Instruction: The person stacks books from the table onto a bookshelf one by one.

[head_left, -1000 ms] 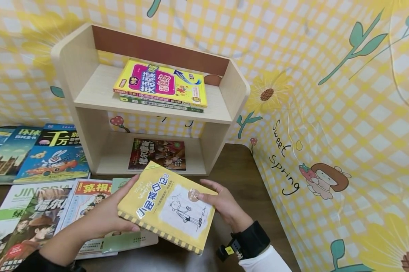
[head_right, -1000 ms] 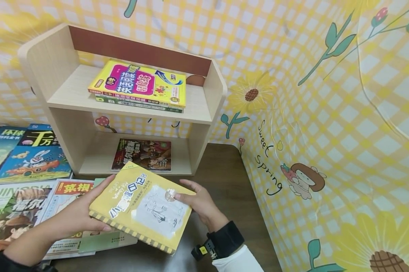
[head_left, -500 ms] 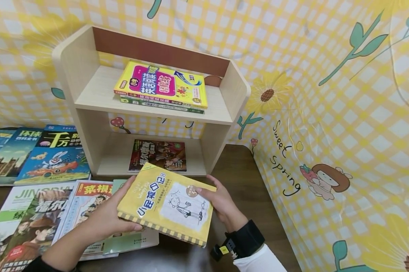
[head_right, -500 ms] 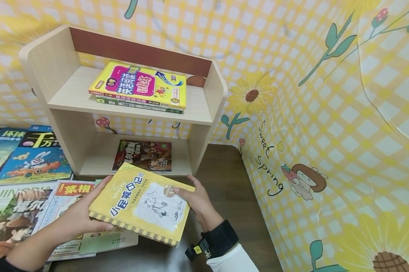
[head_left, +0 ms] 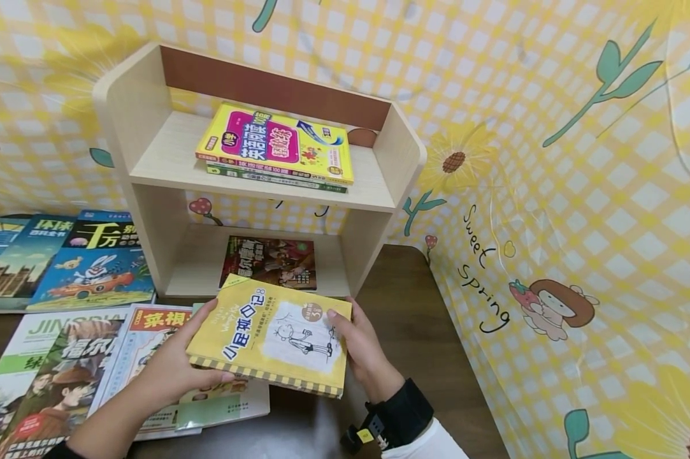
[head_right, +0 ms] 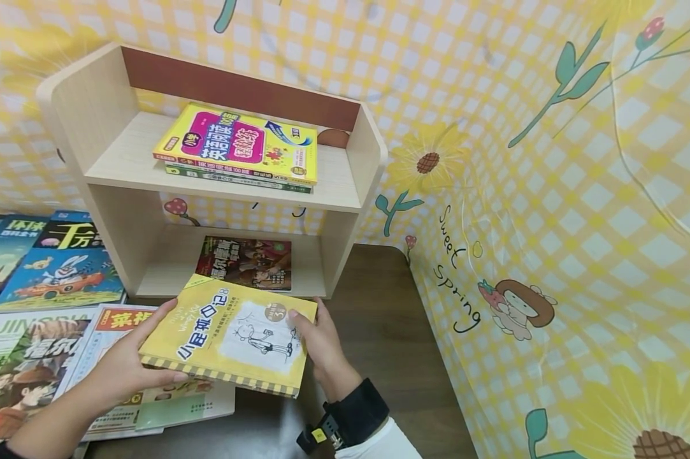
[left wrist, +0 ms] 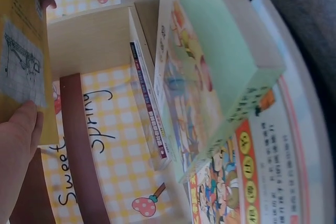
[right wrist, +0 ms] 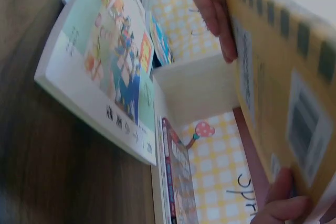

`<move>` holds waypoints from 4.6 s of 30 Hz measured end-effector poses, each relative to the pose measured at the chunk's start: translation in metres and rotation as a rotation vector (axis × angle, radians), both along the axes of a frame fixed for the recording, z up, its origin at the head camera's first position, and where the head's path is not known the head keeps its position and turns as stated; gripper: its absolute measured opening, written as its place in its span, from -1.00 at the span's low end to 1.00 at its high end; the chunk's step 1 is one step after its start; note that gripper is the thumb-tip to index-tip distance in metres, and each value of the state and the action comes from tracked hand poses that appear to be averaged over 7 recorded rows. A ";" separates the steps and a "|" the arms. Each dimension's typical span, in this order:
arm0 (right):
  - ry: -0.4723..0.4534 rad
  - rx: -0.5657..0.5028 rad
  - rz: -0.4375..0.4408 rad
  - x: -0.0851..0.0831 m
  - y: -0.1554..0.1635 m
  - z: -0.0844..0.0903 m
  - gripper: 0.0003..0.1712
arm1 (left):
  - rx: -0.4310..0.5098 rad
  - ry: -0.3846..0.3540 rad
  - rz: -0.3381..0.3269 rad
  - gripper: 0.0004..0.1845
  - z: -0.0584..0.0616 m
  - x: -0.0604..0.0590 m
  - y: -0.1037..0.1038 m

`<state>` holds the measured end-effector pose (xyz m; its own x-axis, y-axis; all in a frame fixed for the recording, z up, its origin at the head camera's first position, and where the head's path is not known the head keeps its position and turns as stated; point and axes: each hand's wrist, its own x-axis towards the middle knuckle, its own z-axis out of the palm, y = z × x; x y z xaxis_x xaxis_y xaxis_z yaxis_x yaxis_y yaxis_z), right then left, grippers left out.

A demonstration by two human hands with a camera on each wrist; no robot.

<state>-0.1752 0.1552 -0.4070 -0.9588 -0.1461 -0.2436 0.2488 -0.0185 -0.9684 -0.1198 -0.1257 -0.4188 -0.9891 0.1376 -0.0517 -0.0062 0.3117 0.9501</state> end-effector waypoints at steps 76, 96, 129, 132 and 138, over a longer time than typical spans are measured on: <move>0.307 0.711 0.047 -0.087 -0.043 -0.091 0.04 | -0.163 0.062 0.097 -0.09 -0.070 -0.133 -0.005; 0.352 0.819 0.049 -0.124 -0.046 -0.098 -0.04 | -0.254 0.100 0.146 -0.16 -0.069 -0.159 0.004; 0.357 0.737 0.109 -0.141 -0.051 -0.096 -0.04 | -0.212 0.096 0.152 -0.13 -0.066 -0.163 0.003; 0.350 0.717 0.114 -0.139 -0.051 -0.096 -0.04 | -0.208 0.100 0.144 -0.14 -0.066 -0.161 0.003; 0.383 0.713 0.113 -0.138 -0.050 -0.096 -0.04 | -0.204 0.074 0.128 -0.19 -0.065 -0.159 0.001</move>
<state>-0.3128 0.1056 -0.5031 -0.9832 -0.1804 0.0276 -0.1386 0.6396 -0.7562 -0.2790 -0.1248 -0.4834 -1.0000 0.0048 0.0073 0.0088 0.4979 0.8672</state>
